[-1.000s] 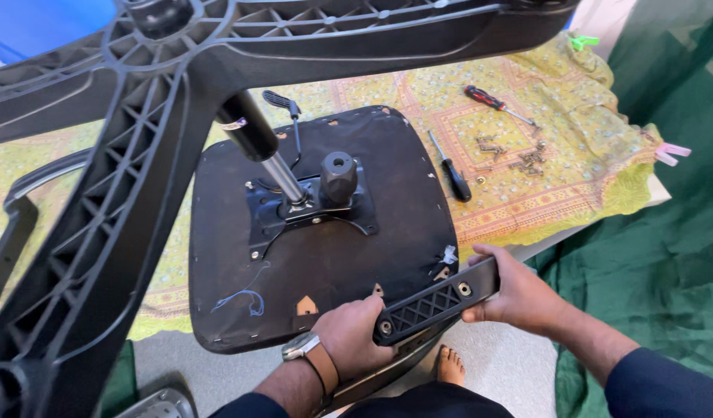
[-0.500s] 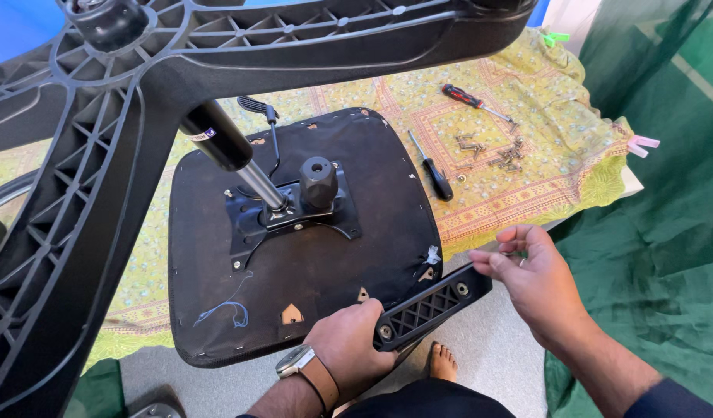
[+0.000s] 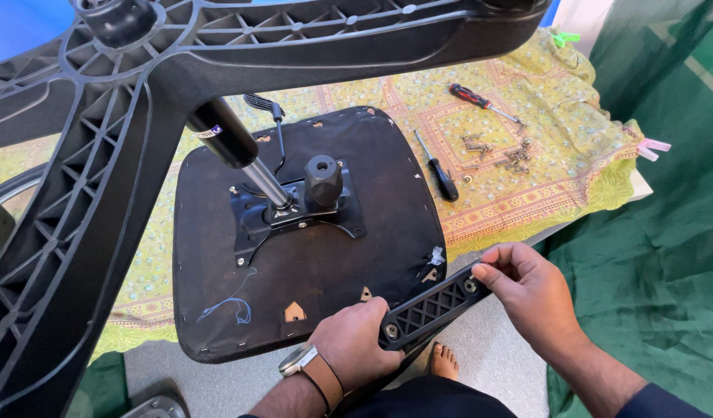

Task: The person attaches a black plastic frame to the underside of an office chair seat using a screwdriver and screws. They align the frame, insert screws, and tighten them to secure the component.

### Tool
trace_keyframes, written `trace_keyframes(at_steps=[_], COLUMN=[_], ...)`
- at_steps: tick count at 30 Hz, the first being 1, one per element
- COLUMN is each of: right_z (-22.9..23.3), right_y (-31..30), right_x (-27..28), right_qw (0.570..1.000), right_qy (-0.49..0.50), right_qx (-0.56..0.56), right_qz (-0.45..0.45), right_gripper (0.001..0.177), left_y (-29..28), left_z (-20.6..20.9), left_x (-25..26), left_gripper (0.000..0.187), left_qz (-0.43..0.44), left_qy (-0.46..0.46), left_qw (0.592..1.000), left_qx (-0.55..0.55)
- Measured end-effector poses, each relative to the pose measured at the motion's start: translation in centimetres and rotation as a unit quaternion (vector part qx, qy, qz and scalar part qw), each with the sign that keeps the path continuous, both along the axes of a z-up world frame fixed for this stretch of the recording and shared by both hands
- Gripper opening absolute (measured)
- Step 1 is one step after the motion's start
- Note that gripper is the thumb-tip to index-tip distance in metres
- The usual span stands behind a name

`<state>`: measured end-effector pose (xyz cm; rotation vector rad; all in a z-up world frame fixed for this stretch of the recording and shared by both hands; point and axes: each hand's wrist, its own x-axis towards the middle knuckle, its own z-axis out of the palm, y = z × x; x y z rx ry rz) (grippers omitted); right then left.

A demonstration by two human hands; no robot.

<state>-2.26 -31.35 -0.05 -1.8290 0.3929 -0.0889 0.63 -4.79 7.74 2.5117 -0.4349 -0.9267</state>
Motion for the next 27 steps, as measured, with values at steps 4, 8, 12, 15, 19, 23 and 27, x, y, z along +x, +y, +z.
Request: trace_keyframes(at_steps=[4, 8, 12, 15, 19, 23, 27], right_z=[0.8, 2.4, 3.5, 3.8, 3.4, 2.8, 3.6], right_y=[0.2, 0.5, 1.2, 1.5, 1.2, 0.1, -2.5], right_x=[-0.1, -0.4, -0.8, -1.0, -0.6, 0.3, 2.6], right_qw=[0.996, 0.963, 0.908, 0.900, 0.903, 0.937, 0.907], right_qy=[-0.013, -0.100, -0.190, -0.198, -0.210, -0.135, -0.134], right_qx=[-0.085, -0.236, -0.356, -0.365, -0.333, -0.274, -0.252], right_qz=[0.032, 0.079, 0.115, 0.135, 0.173, 0.172, 0.309], right_gripper=[0.015, 0.016, 0.015, 0.014, 0.014, 0.020, 0.037], left_y=[0.0, 0.0, -0.1, 0.0, 0.5, 0.6, 0.5], left_z=[0.3, 0.1, -0.2, -0.2, -0.1, -0.1, 0.3], left_x=[0.0, 0.2, 0.0, -0.1, -0.3, -0.2, -0.7], left_gripper=[0.034, 0.035, 0.035, 0.035, 0.034, 0.034, 0.032], left_qz=[-0.005, -0.012, -0.006, -0.002, -0.006, -0.011, -0.036], left_qy=[0.002, -0.001, -0.002, -0.005, 0.005, -0.017, -0.067], left_qw=[1.000, 1.000, 1.000, 1.000, 1.000, 1.000, 0.996], left_qx=[0.003, -0.002, -0.016, -0.017, -0.004, -0.017, -0.041])
